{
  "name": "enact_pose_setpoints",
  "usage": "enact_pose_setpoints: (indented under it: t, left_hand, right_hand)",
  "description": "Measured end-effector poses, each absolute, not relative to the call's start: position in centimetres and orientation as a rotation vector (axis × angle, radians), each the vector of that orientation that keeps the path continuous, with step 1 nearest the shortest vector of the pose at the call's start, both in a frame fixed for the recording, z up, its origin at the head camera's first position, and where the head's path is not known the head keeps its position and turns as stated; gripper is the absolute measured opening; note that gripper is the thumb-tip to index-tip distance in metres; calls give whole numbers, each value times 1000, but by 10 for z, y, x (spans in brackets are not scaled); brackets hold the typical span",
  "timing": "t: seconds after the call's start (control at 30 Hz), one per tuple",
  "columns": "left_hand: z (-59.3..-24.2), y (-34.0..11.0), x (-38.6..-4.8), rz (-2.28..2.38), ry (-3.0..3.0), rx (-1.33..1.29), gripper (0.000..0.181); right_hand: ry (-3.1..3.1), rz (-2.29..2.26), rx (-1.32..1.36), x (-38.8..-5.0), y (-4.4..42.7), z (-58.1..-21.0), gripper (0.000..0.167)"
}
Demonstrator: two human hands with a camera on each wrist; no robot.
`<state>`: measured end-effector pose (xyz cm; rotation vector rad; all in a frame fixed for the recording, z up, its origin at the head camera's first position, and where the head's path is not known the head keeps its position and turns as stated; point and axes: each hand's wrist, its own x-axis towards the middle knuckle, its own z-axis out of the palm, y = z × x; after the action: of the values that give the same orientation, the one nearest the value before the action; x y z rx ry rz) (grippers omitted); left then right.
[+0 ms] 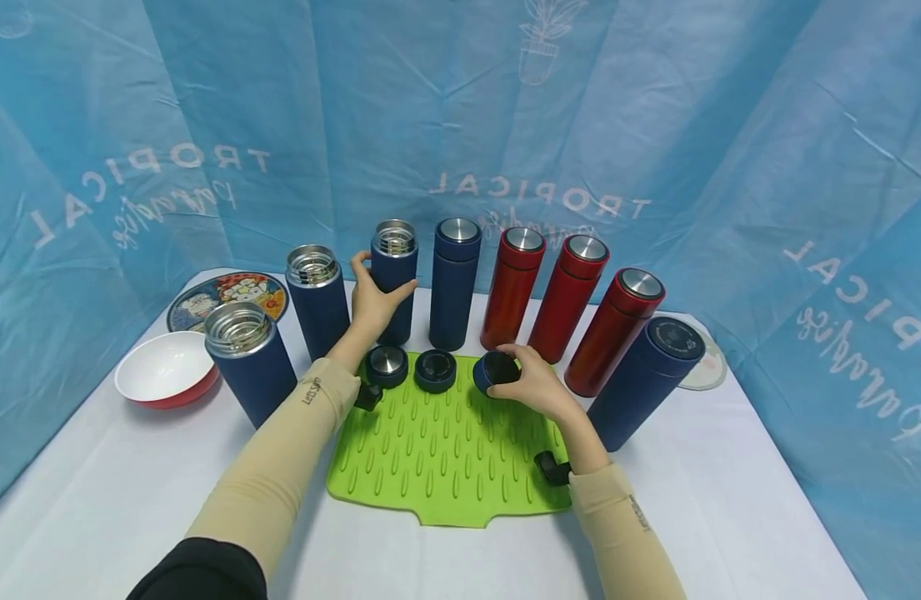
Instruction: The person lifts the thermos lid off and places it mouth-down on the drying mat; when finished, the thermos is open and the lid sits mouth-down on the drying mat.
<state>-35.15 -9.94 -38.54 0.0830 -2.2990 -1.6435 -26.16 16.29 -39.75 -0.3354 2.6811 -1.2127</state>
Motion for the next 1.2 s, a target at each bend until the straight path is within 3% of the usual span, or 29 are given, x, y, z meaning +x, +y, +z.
enact_pose_setpoints:
  t: [0.83,1.2]
  left_hand:
    - [-391,-102,-353,-1771,-2203,77,79]
    - [-380,-91,-321,-1880,-2218,189,98]
  right_hand:
    - [2808,-892,-335,-288,140,-418,74]
    - [2819,-870,-329,-290,139,-421,75]
